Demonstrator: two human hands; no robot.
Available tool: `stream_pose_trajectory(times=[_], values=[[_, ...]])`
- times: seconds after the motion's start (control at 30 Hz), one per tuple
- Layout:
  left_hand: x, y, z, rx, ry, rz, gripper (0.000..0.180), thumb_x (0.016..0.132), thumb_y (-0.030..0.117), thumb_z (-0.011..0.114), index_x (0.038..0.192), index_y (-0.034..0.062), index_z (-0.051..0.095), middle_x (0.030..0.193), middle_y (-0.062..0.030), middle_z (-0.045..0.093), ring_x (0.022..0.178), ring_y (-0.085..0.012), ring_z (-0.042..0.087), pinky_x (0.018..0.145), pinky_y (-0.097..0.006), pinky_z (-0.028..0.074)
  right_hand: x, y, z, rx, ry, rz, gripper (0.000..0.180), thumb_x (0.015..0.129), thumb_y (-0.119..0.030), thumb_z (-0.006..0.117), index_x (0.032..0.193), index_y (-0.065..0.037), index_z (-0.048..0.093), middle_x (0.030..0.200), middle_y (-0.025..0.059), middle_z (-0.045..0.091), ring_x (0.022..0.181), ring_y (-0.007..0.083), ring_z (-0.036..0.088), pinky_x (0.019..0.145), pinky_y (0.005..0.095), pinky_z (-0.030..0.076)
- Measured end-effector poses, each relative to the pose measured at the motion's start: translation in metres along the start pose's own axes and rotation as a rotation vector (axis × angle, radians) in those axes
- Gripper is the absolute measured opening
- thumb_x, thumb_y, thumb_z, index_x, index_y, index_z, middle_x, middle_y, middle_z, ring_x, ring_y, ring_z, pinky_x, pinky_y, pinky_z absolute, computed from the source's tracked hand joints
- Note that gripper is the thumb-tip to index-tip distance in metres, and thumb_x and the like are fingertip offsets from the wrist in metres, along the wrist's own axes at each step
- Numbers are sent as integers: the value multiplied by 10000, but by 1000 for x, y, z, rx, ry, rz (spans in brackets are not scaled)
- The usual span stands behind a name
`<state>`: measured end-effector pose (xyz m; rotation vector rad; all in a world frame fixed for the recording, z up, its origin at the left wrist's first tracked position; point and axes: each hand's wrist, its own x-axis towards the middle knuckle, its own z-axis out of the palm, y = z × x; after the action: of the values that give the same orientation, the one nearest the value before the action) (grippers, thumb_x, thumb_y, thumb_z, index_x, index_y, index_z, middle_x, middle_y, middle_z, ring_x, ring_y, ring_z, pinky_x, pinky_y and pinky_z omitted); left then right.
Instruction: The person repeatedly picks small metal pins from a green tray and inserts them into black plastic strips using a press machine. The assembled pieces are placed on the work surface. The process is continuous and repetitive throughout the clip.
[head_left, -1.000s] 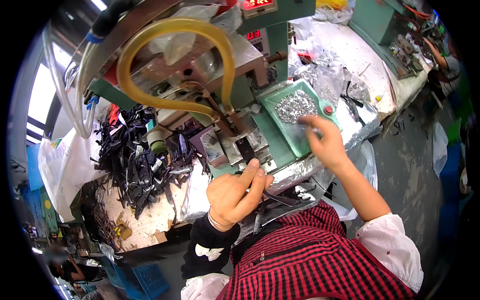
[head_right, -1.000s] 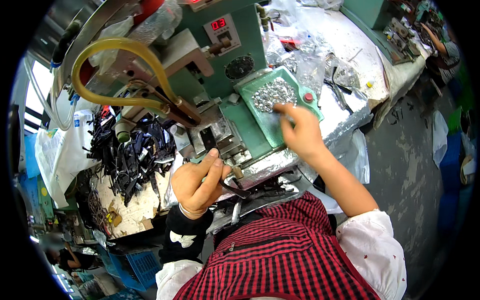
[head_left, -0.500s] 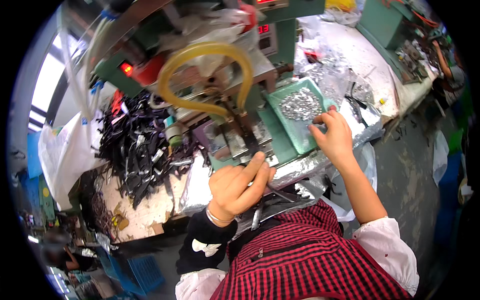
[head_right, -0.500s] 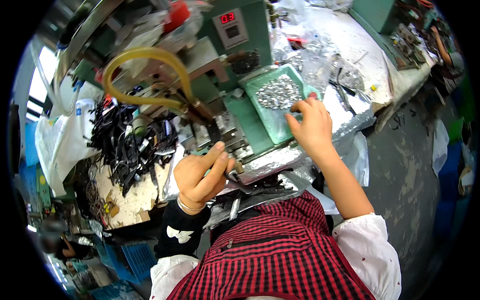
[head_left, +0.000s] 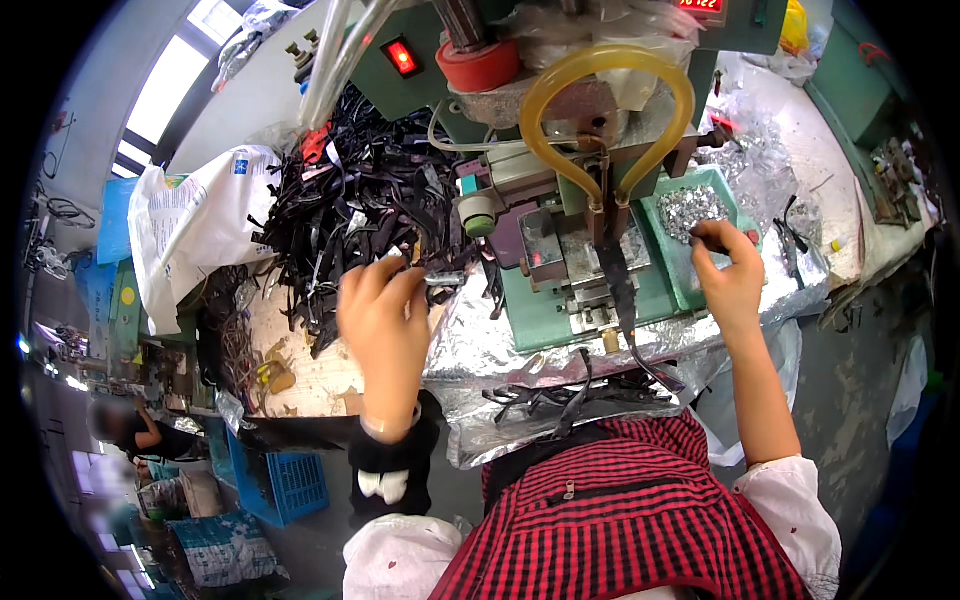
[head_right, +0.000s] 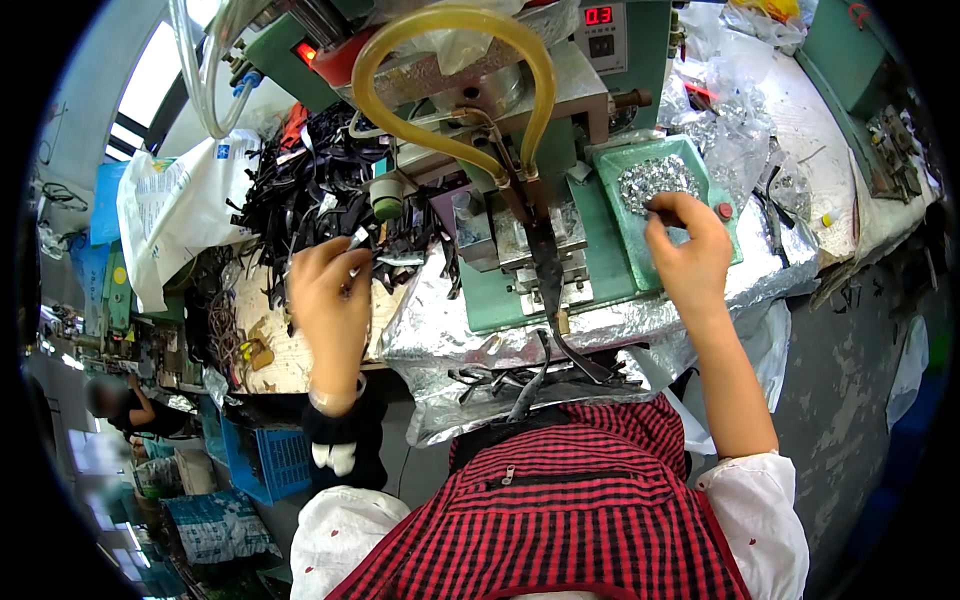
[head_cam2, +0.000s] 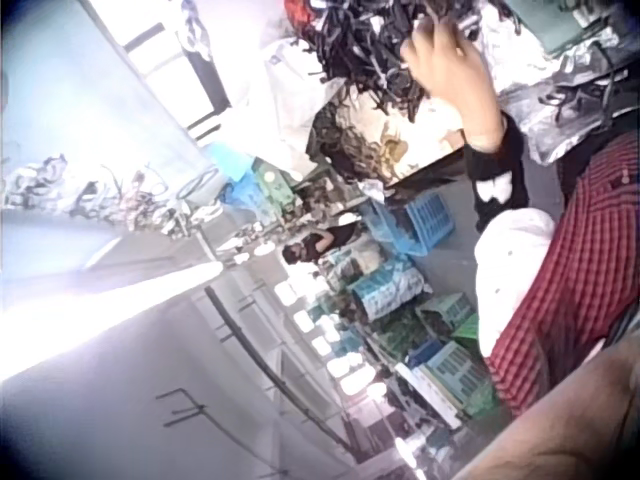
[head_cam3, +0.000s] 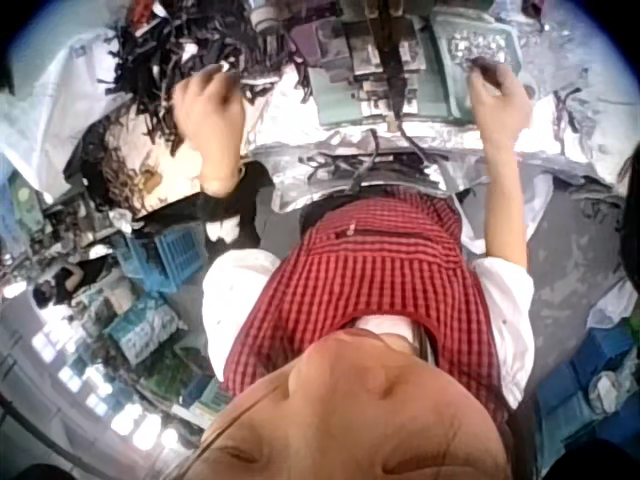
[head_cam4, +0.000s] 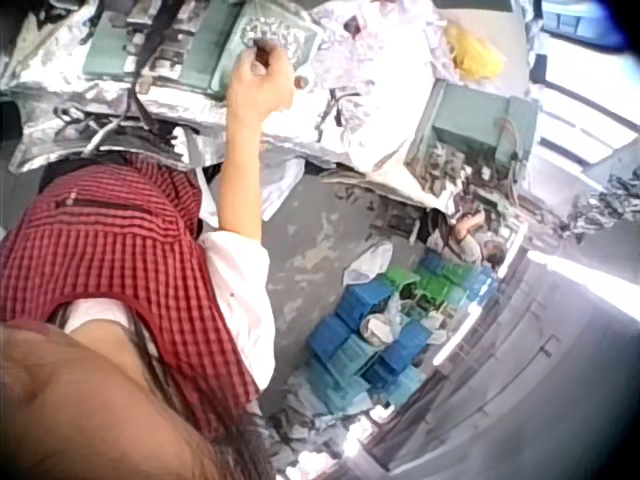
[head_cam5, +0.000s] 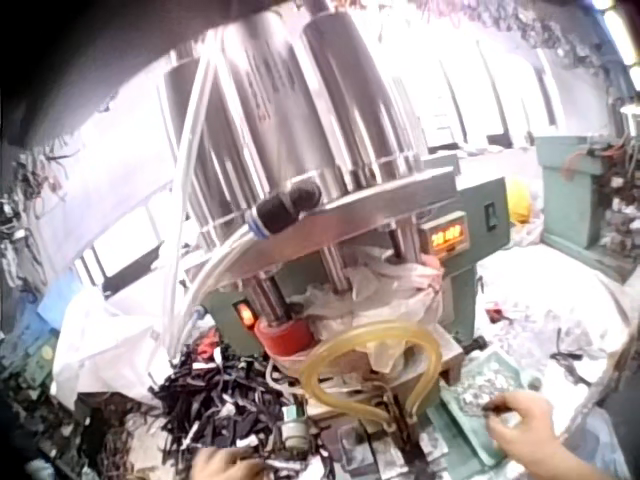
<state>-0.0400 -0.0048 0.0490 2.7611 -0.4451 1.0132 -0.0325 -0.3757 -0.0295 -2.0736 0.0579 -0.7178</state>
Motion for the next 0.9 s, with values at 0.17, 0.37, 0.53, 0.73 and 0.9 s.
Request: stream_pose_trajectory(times=[0.17,0.37,0.53,0.73,0.9], values=[[-63,-74,110,87,-147,-94,223,730,44,717,953,55,730,1147,-114,693,1019,-344,614,877,-433,504,2,7,7,38,-38,112,157,844,-21,703,999,-16,730,897,99,730,818,195,697,779,309,533],[-55,-68,95,-165,171,-116,328,884,34,748,1208,77,719,733,-36,658,588,-133,556,588,-246,449,-40,31,-48,-241,143,-34,145,855,20,694,993,-5,729,944,107,721,857,222,689,794,328,525],[-22,-64,74,-775,175,-567,649,949,32,701,1532,87,422,641,52,555,545,-8,392,535,-164,315,-15,-42,-27,68,-24,-148,125,840,13,697,958,-11,731,937,115,718,864,250,682,789,357,519],[-40,-55,82,-1162,-45,-787,435,1004,99,636,1418,10,534,930,-68,742,751,-82,657,590,-215,490,17,-81,34,312,-92,-102,285,823,-25,708,1104,0,665,943,122,720,874,238,685,811,351,522],[-54,-16,63,-1043,-74,-760,201,1038,155,600,1137,-6,670,974,-130,752,862,-169,729,693,-254,577,0,-83,43,558,-115,99,427,836,-22,709,1238,16,569,934,82,718,935,148,662,881,288,486]])
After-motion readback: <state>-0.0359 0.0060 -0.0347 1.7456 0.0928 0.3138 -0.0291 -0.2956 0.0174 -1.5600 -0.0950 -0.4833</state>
